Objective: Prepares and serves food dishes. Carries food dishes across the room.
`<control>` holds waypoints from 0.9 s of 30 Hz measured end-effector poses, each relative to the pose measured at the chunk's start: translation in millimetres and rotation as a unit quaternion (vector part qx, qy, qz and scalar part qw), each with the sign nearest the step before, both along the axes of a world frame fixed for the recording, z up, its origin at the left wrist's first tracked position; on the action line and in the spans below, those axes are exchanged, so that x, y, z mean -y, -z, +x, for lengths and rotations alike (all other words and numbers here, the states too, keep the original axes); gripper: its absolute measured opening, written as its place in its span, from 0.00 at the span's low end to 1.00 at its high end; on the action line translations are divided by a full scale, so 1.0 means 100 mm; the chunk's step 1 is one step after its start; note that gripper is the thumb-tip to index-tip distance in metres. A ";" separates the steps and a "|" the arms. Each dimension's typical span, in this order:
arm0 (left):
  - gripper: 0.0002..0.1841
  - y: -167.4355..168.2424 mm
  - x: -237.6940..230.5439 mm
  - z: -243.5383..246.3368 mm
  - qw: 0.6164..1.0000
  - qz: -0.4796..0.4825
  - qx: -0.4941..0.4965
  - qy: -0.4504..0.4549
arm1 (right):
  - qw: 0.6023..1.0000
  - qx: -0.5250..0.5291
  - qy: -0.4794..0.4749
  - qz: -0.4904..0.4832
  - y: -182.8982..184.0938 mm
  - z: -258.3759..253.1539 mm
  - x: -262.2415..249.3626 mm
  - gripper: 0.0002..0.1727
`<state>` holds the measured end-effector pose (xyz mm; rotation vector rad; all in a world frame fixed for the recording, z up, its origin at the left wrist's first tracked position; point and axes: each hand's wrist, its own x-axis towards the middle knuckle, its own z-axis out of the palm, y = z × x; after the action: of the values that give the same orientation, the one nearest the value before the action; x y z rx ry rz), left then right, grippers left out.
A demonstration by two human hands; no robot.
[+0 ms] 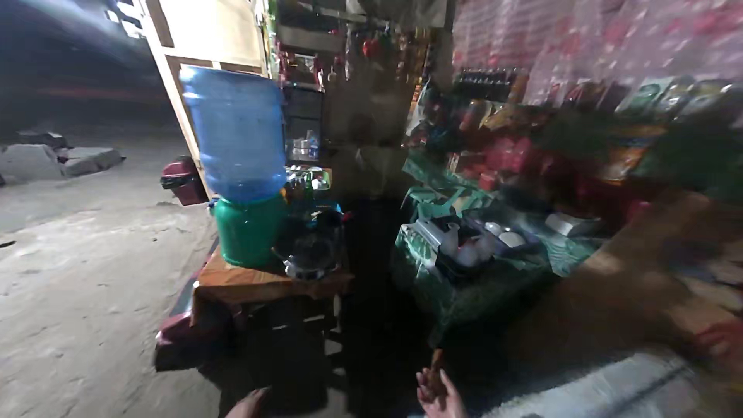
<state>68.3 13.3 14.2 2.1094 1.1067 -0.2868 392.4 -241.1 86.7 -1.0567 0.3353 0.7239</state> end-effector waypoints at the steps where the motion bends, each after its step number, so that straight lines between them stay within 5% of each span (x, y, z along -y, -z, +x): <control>1: 0.28 -0.14 -0.05 0.65 0.998 0.005 0.038 0.054 | 1.000 0.003 0.027 0.001 0.05 0.27 -0.01 0.19; 5: 0.25 -0.78 0.10 2.47 0.948 -0.059 0.181 0.256 | 0.997 -0.007 0.071 -0.017 0.20 1.15 -0.28 0.18; 9: 0.22 -1.56 -0.11 3.14 0.890 -0.097 0.291 0.337 | 0.998 -0.042 -0.014 -0.033 0.25 1.85 -1.02 0.19; 15: 0.18 -2.22 -1.42 3.39 0.913 0.092 0.382 0.106 | 0.984 -0.015 -0.180 -0.007 0.00 2.67 -2.49 0.19; 19: 0.13 -2.22 -2.33 3.66 0.919 0.208 0.334 -0.016 | 0.976 -0.030 -0.215 -0.013 -0.16 3.19 -3.40 0.19; 27: 0.19 -2.20 -3.45 4.59 0.966 0.126 0.221 0.039 | 0.977 -0.017 -0.210 -0.013 -0.27 4.55 -4.78 0.20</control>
<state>526.9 358.6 234.5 2.2891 0.8254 0.2958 847.4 236.7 113.7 -1.1543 0.1494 1.1197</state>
